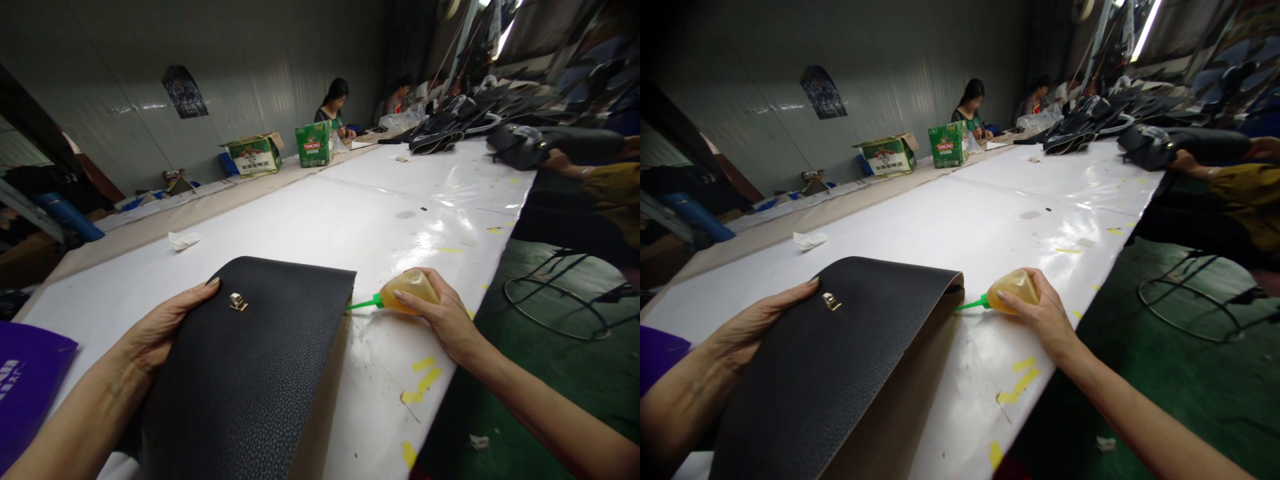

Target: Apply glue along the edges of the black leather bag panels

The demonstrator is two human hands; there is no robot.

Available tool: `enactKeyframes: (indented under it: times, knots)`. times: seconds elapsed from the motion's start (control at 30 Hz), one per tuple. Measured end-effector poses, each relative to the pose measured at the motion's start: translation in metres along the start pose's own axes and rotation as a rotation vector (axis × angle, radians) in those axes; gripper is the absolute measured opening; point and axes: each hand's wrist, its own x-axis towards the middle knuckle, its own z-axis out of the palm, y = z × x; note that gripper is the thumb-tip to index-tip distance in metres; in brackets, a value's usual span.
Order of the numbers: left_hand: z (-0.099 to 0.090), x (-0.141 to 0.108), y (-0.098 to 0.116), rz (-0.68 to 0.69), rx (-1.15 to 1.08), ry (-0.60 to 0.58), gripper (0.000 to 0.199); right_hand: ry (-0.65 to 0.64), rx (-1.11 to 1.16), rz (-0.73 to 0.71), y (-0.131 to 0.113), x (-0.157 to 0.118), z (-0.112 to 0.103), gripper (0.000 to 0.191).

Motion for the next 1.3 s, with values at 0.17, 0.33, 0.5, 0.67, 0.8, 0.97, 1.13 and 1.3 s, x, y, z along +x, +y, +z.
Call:
enactKeyframes:
  times: [0.17,0.33,0.5,0.67,0.8,0.97,1.13,1.3]
  knots:
    - [0.001,-0.001,0.0,0.004,0.001,0.018,0.029,0.054,-0.048,-0.014,0.002,-0.003,0.001,0.046]
    - [0.001,0.0,-0.001,-0.017,-0.012,0.019,0.035,-0.138,0.08,0.072,-0.003,-0.031,0.004,0.039]
    - [0.0,0.001,-0.002,-0.027,0.0,0.002,0.038,-0.066,0.318,0.145,-0.011,-0.03,0.001,0.032]
    - [-0.001,-0.001,-0.002,-0.02,0.005,0.001,0.041,0.119,0.296,-0.002,-0.015,-0.015,-0.006,0.04]
    - [-0.002,0.0,-0.001,-0.017,0.009,0.0,0.041,0.2,0.151,-0.149,-0.014,-0.006,-0.003,0.045]
    - [-0.002,0.002,0.001,-0.009,0.02,-0.009,0.041,0.183,0.059,-0.211,-0.011,0.006,0.0,0.048]
    - [0.002,0.002,0.0,-0.001,0.038,-0.014,0.036,0.169,-0.011,-0.265,-0.012,0.006,-0.003,0.049]
    - [0.004,0.0,0.002,0.0,0.031,0.005,0.033,0.145,-0.034,-0.269,-0.013,0.004,-0.005,0.049]
